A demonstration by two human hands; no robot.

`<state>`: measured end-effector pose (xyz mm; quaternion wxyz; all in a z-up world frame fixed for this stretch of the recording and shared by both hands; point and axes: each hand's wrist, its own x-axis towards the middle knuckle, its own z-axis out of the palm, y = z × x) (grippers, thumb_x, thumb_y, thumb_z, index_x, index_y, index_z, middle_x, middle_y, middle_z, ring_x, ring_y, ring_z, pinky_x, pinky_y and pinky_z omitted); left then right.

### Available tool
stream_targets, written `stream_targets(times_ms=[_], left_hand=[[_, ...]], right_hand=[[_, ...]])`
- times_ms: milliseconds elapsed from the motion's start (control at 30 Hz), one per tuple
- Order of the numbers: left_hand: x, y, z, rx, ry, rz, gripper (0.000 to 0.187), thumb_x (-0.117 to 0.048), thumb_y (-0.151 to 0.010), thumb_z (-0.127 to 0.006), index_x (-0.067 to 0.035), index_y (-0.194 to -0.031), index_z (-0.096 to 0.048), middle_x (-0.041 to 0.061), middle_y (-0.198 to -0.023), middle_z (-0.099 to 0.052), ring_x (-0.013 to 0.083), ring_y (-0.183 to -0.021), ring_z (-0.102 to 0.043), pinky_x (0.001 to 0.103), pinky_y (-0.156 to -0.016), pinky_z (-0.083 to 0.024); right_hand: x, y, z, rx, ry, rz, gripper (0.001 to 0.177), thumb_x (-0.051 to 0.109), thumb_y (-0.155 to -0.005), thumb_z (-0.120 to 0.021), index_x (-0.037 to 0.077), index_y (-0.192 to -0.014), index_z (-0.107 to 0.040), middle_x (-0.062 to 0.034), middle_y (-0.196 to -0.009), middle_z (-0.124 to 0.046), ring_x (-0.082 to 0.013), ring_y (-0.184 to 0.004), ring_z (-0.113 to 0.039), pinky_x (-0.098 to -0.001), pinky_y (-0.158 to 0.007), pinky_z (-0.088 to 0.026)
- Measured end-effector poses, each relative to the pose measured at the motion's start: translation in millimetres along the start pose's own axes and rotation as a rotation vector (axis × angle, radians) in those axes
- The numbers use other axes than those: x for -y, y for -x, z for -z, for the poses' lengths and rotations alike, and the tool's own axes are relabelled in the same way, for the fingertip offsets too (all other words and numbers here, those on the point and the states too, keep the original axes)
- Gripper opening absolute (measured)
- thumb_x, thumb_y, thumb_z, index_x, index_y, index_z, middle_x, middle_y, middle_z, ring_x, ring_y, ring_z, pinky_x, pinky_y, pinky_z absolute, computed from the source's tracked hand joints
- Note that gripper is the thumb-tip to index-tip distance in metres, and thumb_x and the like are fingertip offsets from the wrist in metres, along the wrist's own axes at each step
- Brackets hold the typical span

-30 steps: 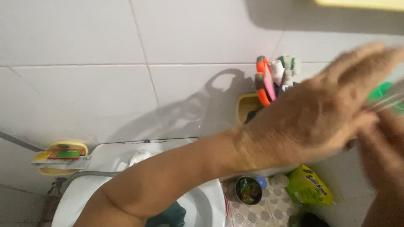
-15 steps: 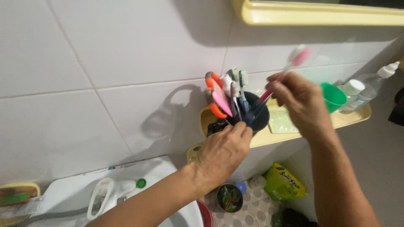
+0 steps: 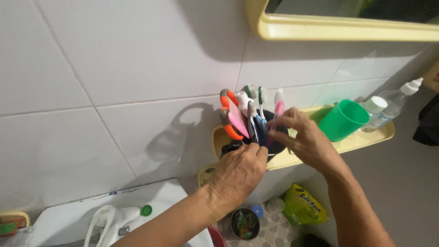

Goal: Wiping down bathroom items like toothbrushes and combs and placing them into a wall-mounted holder.

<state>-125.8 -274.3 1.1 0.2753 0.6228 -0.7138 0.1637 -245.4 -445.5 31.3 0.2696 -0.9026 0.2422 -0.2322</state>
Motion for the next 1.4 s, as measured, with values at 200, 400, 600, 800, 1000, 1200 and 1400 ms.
stream_targets(times_ms=[200, 400, 600, 800, 1000, 1200, 1400], left_hand=[[2, -2, -3, -0.003, 0.025, 0.025, 0.011, 0.003, -0.079, -0.067, -0.001, -0.089, -0.063, 0.016, -0.087, -0.066, 0.0284, -0.084, -0.070, 0.037, -0.076, -0.058], [2, -1, -1, -0.014, 0.052, 0.062, 0.015, 0.004, -0.080, -0.067, 0.004, -0.095, -0.064, 0.018, -0.089, -0.067, 0.0291, -0.083, -0.072, 0.038, -0.072, -0.059], [4, 4, 2, -0.040, 0.088, 0.028, 0.015, 0.007, -0.080, -0.067, 0.005, -0.094, -0.063, 0.019, -0.091, -0.066, 0.0287, -0.083, -0.073, 0.036, -0.071, -0.061], [3, 11, 9, -0.099, 0.107, 0.035, 0.013, 0.003, -0.082, -0.068, 0.004, -0.094, -0.064, 0.017, -0.092, -0.066, 0.0278, -0.078, -0.073, 0.036, -0.068, -0.061], [9, 21, 25, -0.148, 0.158, 0.101, 0.014, -0.011, -0.089, -0.074, 0.000, -0.089, -0.065, 0.015, -0.088, -0.065, 0.0299, -0.074, -0.072, 0.038, -0.064, -0.059], [14, 55, 41, -0.086, 0.149, 0.185, 0.018, -0.018, -0.089, -0.075, -0.002, -0.092, -0.067, 0.013, -0.090, -0.065, 0.0261, -0.071, -0.070, 0.034, -0.061, -0.059], [27, 200, 58, -0.089, 0.073, 0.372, 0.012, -0.015, -0.100, -0.068, -0.005, -0.095, -0.072, 0.008, -0.099, -0.070, 0.0212, -0.083, -0.069, 0.033, -0.075, -0.059]], right_hand=[[3, 2, -1, 0.001, 0.254, 0.061, 0.029, 0.035, -0.082, -0.076, 0.016, -0.103, -0.082, -0.0039, -0.100, -0.067, -0.0216, -0.095, -0.061, -0.0430, -0.083, -0.046], [2, 2, 2, 0.053, 0.431, 0.133, 0.032, 0.042, -0.077, -0.079, 0.020, -0.099, -0.085, -0.0058, -0.102, -0.066, -0.0243, -0.103, -0.057, -0.0455, -0.087, -0.038], [14, 7, 7, -0.030, 0.153, 0.012, 0.044, 0.038, -0.068, -0.085, 0.012, -0.102, -0.080, -0.0080, -0.110, -0.069, -0.0184, -0.081, -0.071, -0.0369, -0.059, -0.062], [16, 14, 6, -0.038, 0.078, -0.052, 0.046, 0.038, -0.067, -0.083, 0.010, -0.102, -0.079, -0.0080, -0.114, -0.068, -0.0180, -0.072, -0.073, -0.0344, -0.053, -0.062], [18, 21, 4, -0.057, 0.075, -0.070, 0.043, 0.039, -0.070, -0.084, 0.010, -0.101, -0.079, -0.0076, -0.117, -0.068, -0.0196, -0.072, -0.073, -0.0347, -0.054, -0.059], [-29, 51, 20, -0.123, 0.092, 0.088, 0.020, 0.016, -0.082, -0.080, 0.002, -0.094, -0.074, -0.0142, -0.123, -0.065, -0.0266, -0.112, -0.064, -0.0378, -0.068, -0.064], [-44, 118, -49, 0.232, -0.309, 0.316, 0.027, 0.019, -0.104, -0.066, 0.000, -0.122, -0.061, -0.0171, -0.119, -0.061, -0.0264, -0.113, -0.061, -0.0426, -0.105, -0.051]])
